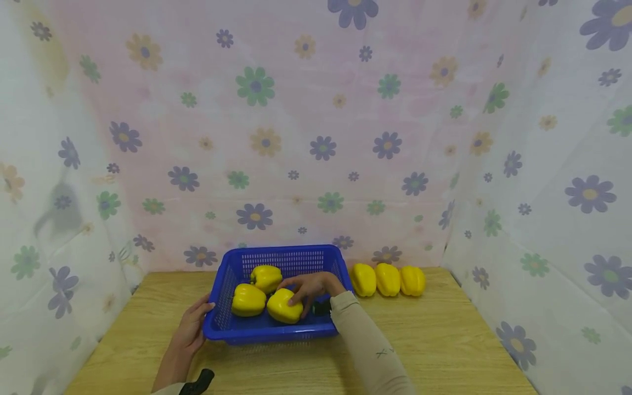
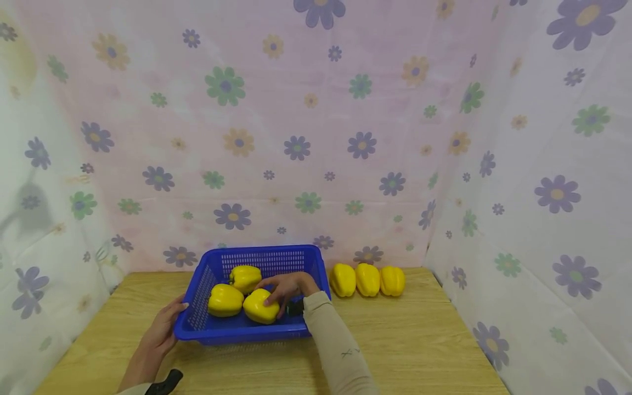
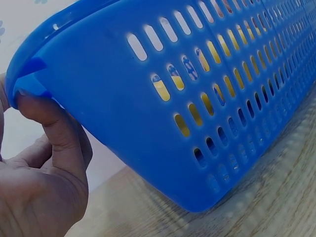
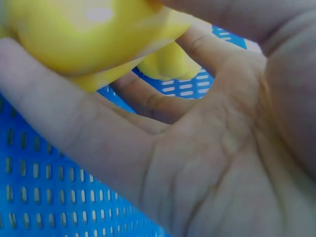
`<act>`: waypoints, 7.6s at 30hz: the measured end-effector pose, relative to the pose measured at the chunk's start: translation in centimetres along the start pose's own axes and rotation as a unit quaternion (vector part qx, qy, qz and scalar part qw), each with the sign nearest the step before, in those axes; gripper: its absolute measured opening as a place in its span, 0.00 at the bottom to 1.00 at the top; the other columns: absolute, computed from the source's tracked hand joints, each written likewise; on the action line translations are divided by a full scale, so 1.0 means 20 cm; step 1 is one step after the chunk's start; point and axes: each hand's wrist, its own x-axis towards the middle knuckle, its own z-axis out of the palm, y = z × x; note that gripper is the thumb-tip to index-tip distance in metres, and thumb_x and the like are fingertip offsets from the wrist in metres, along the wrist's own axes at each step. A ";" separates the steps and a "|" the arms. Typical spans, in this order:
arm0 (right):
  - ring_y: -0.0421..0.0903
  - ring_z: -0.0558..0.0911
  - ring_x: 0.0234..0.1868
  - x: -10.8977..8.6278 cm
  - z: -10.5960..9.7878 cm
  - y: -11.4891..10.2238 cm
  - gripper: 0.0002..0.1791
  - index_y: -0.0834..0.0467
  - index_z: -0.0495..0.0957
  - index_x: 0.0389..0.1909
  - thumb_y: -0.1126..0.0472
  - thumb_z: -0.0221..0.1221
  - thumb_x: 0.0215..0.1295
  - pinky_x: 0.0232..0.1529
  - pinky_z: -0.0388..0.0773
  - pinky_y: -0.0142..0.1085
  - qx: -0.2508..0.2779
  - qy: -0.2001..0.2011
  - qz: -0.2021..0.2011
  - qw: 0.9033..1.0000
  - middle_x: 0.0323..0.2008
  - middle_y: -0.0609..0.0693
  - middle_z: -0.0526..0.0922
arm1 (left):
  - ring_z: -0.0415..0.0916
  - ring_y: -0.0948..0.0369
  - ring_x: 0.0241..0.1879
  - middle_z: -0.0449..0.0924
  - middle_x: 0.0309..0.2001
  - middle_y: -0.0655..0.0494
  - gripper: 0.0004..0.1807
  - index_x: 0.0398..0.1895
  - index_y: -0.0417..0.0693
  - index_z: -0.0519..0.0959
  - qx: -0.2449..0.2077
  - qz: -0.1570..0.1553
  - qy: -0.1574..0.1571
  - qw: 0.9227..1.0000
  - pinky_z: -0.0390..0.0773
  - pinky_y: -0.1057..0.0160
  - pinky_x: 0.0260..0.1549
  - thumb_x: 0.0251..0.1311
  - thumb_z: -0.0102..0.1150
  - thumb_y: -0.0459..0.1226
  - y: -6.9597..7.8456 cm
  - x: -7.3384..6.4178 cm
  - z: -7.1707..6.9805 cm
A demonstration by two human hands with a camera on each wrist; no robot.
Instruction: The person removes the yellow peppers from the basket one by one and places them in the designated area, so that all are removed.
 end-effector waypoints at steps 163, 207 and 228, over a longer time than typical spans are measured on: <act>0.58 0.77 0.57 -0.87 0.16 0.72 0.34 0.71 0.56 0.75 0.55 0.52 0.78 0.52 0.83 0.53 0.063 0.433 -0.049 0.898 0.64 0.72 0.71 | 0.82 0.68 0.46 0.83 0.46 0.68 0.24 0.73 0.47 0.61 0.032 -0.038 0.012 0.999 0.84 0.67 0.46 0.77 0.42 0.33 0.05 0.02 -0.01; 0.59 0.45 0.81 -0.75 0.37 0.07 0.34 0.45 0.49 0.81 0.47 0.48 0.80 0.74 0.48 0.67 -0.010 0.332 -0.198 0.922 0.82 0.52 0.43 | 0.81 0.69 0.47 0.82 0.46 0.69 0.37 0.80 0.33 0.40 0.036 -0.042 0.001 0.998 0.83 0.67 0.49 0.75 0.41 0.34 0.04 0.01 0.00; 0.56 0.63 0.76 -0.41 0.14 -0.09 0.26 0.52 0.69 0.73 0.48 0.47 0.81 0.74 0.60 0.59 -0.090 0.291 -0.237 0.922 0.75 0.53 0.66 | 0.81 0.69 0.48 0.81 0.47 0.68 0.36 0.81 0.35 0.41 0.035 -0.053 0.001 0.998 0.83 0.66 0.50 0.76 0.40 0.33 0.04 0.01 0.00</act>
